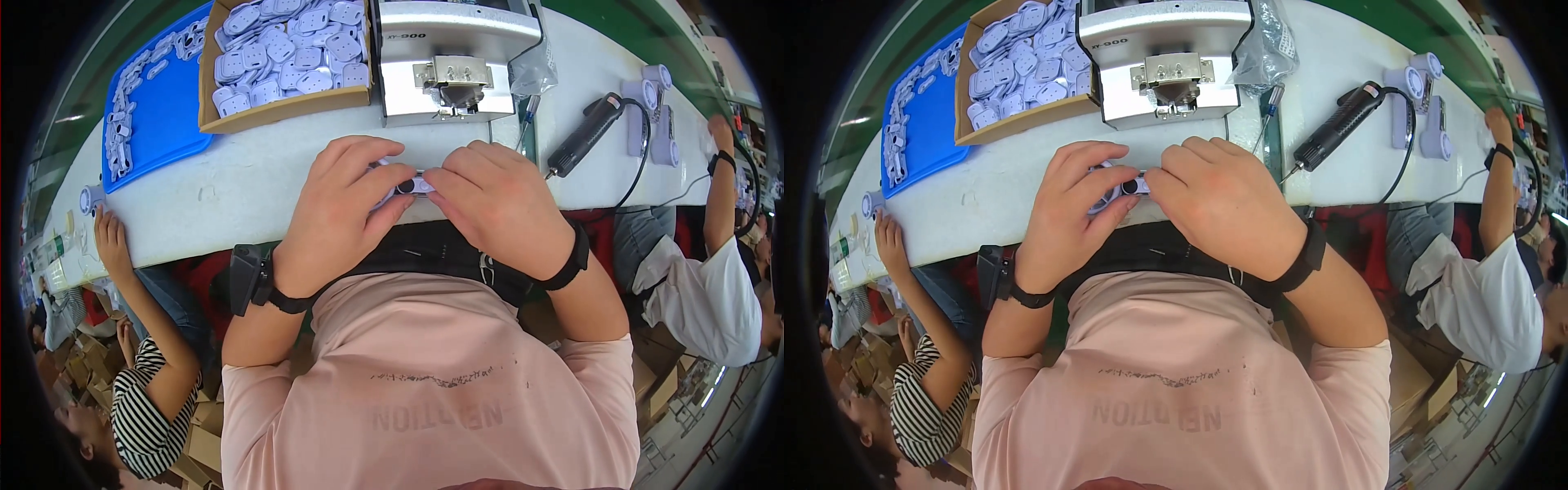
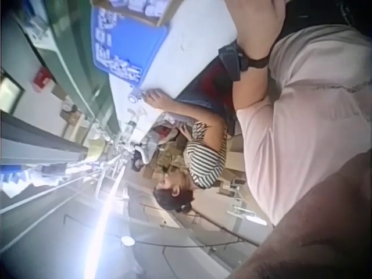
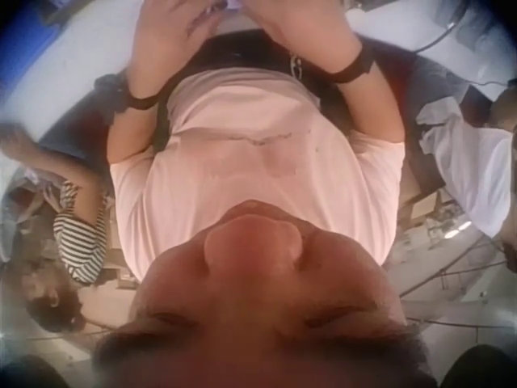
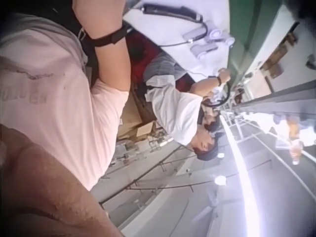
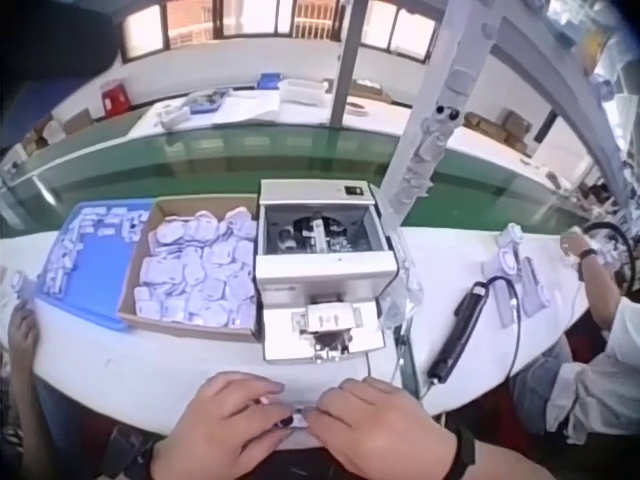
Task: The person assembles a handheld fan by fitting a white plastic cover onto the fan body and driving a screw into the casing with a power screwdriver. They repeat this process multiple times, occasionally using a small tool to adjust internal components before securing the cover.
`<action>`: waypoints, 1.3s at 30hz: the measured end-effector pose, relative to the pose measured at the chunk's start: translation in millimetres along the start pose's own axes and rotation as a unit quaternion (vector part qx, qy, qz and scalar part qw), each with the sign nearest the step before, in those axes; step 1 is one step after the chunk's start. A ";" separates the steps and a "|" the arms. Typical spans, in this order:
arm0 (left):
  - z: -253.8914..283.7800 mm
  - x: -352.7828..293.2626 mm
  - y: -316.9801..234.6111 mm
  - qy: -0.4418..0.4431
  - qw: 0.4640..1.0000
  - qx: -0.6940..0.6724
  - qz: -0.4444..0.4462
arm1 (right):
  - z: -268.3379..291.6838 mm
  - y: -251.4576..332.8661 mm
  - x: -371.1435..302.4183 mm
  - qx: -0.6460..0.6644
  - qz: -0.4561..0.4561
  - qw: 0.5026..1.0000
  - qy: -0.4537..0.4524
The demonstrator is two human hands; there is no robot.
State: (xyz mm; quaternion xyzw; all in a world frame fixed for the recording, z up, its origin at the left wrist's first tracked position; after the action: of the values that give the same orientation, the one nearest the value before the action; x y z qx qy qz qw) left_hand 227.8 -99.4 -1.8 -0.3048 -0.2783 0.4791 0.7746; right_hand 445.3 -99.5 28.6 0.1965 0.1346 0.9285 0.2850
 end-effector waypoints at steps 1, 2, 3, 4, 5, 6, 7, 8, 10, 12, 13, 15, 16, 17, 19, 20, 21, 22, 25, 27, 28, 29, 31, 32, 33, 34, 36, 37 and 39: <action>-0.9 0.4 0.4 -0.005 1.000 0.010 -0.010 | -0.4 -0.8 -0.3 -0.002 0.003 1.000 0.005; -1.6 0.9 0.4 -0.011 1.000 0.019 -0.020 | -0.9 -1.5 -0.2 -0.005 0.006 1.000 0.009; -2.4 2.1 0.4 -0.016 0.999 0.028 -0.032 | -2.7 -3.2 -1.1 -0.004 0.005 1.000 0.010; -2.6 3.1 0.6 -0.015 0.999 0.027 -0.032 | -5.9 -5.3 -3.3 0.007 0.006 1.000 -0.006; -2.5 4.0 0.3 -0.012 0.999 0.028 -0.033 | -8.0 -6.8 -3.7 0.017 0.006 1.000 -0.021; -2.1 4.9 -0.3 -0.010 0.999 0.029 -0.034 | -8.6 -8.3 -4.5 0.028 0.007 0.999 -0.037; -1.9 6.1 -1.0 -0.007 0.999 0.031 -0.036 | -5.2 -8.8 -4.8 0.027 0.005 0.999 -0.036; -1.8 5.2 -0.5 -0.005 0.999 0.030 -0.034 | 0.5 -6.7 -0.5 0.001 -0.001 1.000 0.002; -1.6 5.0 -1.3 -0.008 0.998 0.045 -0.045 | 11.8 -4.4 7.8 -0.052 -0.014 0.995 0.079; -1.0 6.8 -0.9 -0.008 0.998 0.049 -0.049 | 14.5 -5.8 13.1 -0.051 -0.014 0.992 0.119; 0.2 9.0 -0.9 -0.003 0.998 0.044 -0.052 | 14.9 -7.4 16.1 -0.052 -0.011 0.986 0.157; 1.1 12.1 0.6 0.006 0.998 0.034 -0.056 | 12.9 -11.2 19.2 -0.051 -0.007 0.979 0.199; 0.7 12.8 2.1 0.006 0.998 0.032 -0.054 | 10.6 -13.1 19.9 -0.037 -0.006 0.976 0.212; -0.2 13.2 3.4 0.012 0.998 0.025 -0.053 | 8.0 -15.2 20.2 -0.024 -0.006 0.974 0.226; -0.2 14.6 3.9 0.022 0.998 0.013 -0.055 | 5.6 -18.6 20.4 -0.011 -0.006 0.971 0.241; -0.2 14.3 4.8 0.022 0.998 0.012 -0.055 | 4.1 -20.4 19.1 0.009 -0.007 0.972 0.235; -0.3 12.7 6.3 0.019 0.997 0.016 -0.067 | 3.4 -22.0 17.9 0.028 -0.008 0.973 0.229; -0.5 11.1 7.7 0.016 0.997 0.020 -0.079 | 4.5 -23.3 17.9 0.048 -0.010 0.974 0.222; -2.9 5.1 7.7 -0.003 0.993 0.054 -0.108 | 7.5 -22.5 21.8 0.071 -0.057 0.976 0.198; -4.0 -0.1 3.6 -0.033 0.983 0.111 -0.143 | 7.7 -18.8 17.5 0.084 -0.080 0.976 0.182; -3.7 0.1 2.3 -0.033 0.981 0.116 -0.150 | 5.6 -19.6 14.0 0.083 -0.085 0.980 0.162; -4.1 -3.4 -0.6 -0.032 0.983 0.120 -0.136 | 2.9 -19.7 9.5 0.081 -0.090 0.982 0.142; -6.9 -10.2 -8.7 -0.027 0.986 0.125 -0.105 | -2.5 -17.1 -2.1 0.080 -0.095 0.986 0.116; -5.6 -11.0 -12.5 -0.026 0.985 0.130 -0.109 | -3.7 -13.2 -8.1 0.096 -0.086 0.988 0.086; -0.4 -8.6 -20.8 -0.010 0.987 0.132 -0.086 | -6.5 -8.0 -15.3 0.113 -0.078 0.989 0.058; 4.3 -5.8 -28.3 0.006 0.989 0.133 -0.063 | -9.6 -5.0 -20.9 0.131 -0.070 0.988 0.031; 5.8 -9.1 -34.1 0.027 0.989 0.140 -0.028 | -16.1 -2.4 -27.4 0.160 -0.075 0.984 0.005; 4.3 -7.8 -30.8 0.058 0.990 0.129 -0.006 | -19.2 -2.2 -30.1 0.181 -0.081 0.980 -0.020; 3.6 -0.8 -25.0 0.119 0.987 0.108 0.025 | -20.8 -2.4 -32.3 0.200 -0.090 0.974 -0.052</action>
State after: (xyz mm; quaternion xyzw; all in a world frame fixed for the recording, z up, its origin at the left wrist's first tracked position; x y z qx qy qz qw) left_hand 239.3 -108.3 18.9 -0.2813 -0.1236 0.4861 0.8181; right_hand 461.8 -119.2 0.0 0.2845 0.3195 0.8420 0.3288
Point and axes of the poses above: each hand's wrist, its own x-axis towards the middle knuckle, its own z-axis out of the back of the hand, y = z × x, the point moved 2 cm from there along x, towards the middle knuckle, and after that the axes turned 12 degrees about z, right-handed, at the moved point
